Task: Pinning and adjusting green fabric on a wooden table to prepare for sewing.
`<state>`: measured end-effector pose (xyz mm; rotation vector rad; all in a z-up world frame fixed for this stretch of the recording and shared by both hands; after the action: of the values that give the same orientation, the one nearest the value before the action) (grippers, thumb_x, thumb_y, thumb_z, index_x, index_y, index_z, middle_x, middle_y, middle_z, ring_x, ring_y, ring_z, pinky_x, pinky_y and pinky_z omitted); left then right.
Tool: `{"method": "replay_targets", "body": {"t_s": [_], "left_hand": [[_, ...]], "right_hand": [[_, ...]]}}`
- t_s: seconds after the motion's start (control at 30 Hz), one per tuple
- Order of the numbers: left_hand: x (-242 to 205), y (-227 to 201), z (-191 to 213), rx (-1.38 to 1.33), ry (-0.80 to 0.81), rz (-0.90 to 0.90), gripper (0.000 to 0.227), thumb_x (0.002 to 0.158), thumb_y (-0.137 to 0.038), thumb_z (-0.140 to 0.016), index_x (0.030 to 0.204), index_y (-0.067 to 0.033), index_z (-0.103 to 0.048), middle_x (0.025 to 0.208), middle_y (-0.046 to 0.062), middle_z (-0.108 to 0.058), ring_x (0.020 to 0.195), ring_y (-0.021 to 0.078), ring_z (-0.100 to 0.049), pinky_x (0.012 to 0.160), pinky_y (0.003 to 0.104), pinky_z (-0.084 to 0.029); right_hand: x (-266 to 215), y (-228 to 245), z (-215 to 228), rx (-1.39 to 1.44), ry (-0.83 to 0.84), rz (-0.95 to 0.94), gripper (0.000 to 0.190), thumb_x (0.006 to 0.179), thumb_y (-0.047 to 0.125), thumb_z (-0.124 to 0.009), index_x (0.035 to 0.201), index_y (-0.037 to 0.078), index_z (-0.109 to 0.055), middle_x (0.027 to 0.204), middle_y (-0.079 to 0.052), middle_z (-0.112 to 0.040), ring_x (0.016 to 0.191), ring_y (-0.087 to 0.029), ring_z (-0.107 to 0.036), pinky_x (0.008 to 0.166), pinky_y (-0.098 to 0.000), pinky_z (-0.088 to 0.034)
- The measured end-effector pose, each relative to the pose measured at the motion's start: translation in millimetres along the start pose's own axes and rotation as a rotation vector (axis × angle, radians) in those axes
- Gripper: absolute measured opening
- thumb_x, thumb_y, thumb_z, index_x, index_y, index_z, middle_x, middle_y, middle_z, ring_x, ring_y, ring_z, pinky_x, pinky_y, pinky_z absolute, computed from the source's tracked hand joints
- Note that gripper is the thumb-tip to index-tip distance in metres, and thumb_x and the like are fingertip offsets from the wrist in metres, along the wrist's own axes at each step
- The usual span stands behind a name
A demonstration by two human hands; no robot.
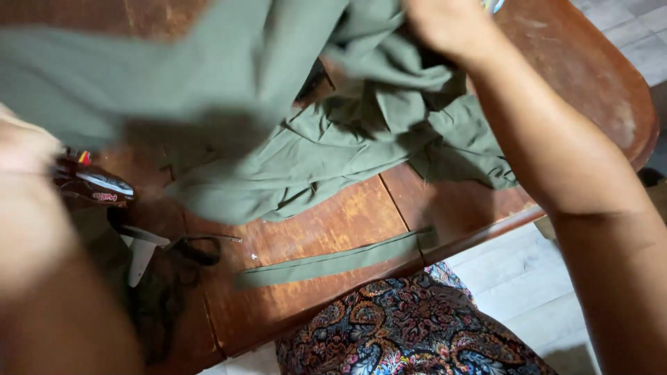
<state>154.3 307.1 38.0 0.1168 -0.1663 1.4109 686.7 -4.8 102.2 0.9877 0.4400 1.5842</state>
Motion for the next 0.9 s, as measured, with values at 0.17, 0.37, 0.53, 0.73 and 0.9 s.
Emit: {"method": "replay_targets", "body": {"t_s": [0.17,0.37,0.53,0.73,0.9], "left_hand": [[-98,-108,17,-1.801,0.127,0.54,0.029,0.101,-0.034,-0.069,0.077,-0.0266,-0.056,0.069,-0.011,-0.065,0.064,0.005,-0.068,0.058,0.018,-0.049],[-119,-120,-32,-1.992,0.535,0.538,0.039,0.088,-0.037,-0.066,0.112,-0.0068,-0.069,0.112,0.011,-0.076,0.107,0.0237,-0.075,0.1,0.038,-0.059],[-128,-125,-24,-1.979,0.491,0.548,0.016,0.088,-0.022,-0.072,0.097,-0.0092,-0.072,0.104,0.009,-0.077,0.098,0.0202,-0.076,0.094,0.033,-0.062],[-124,-121,-28,-1.98,0.465,0.547,0.013,0.088,-0.017,-0.072,0.097,-0.0086,-0.071,0.101,0.007,-0.077,0.094,0.0178,-0.076,0.089,0.029,-0.063],[-128,-119,-22,-1.967,0.453,0.558,0.009,0.088,-0.016,-0.072,0.096,-0.0119,-0.071,0.101,0.005,-0.078,0.095,0.0158,-0.076,0.09,0.028,-0.063]], "right_hand": [[2,-21,-35,-0.048,0.151,0.075,0.026,0.115,0.03,-0.053,0.097,0.014,-0.062,0.087,0.01,-0.055,0.084,-0.003,-0.05,0.08,-0.0229,-0.042],[-51,18,-69,-0.419,-0.039,0.58,0.03,0.111,0.012,-0.058,0.084,0.0,-0.055,0.08,-0.014,-0.05,0.077,-0.035,-0.048,0.074,-0.0451,-0.04],[-81,21,-138,-0.365,0.38,0.598,0.049,0.072,-0.017,-0.066,0.112,0.011,-0.069,0.091,-0.001,-0.063,0.087,-0.021,-0.065,0.074,-0.0284,-0.072],[-75,-12,-174,-0.498,0.37,0.633,0.027,0.077,-0.003,-0.064,0.099,0.012,-0.066,0.089,-0.005,-0.046,0.066,-0.019,-0.051,0.036,-0.0364,-0.042],[-94,8,-131,-0.483,0.415,0.529,0.021,0.08,-0.005,-0.065,0.089,0.014,-0.059,0.084,-0.002,-0.042,0.061,-0.013,-0.048,0.044,-0.0289,-0.049]]}}
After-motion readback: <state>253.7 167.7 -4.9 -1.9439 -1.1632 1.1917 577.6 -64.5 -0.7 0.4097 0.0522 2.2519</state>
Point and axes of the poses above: each hand's wrist, its own x-axis towards the middle knuckle, its own z-axis out of the back of the hand, y = z × x, the point moved 4 cm from there along x, towards the middle knuckle
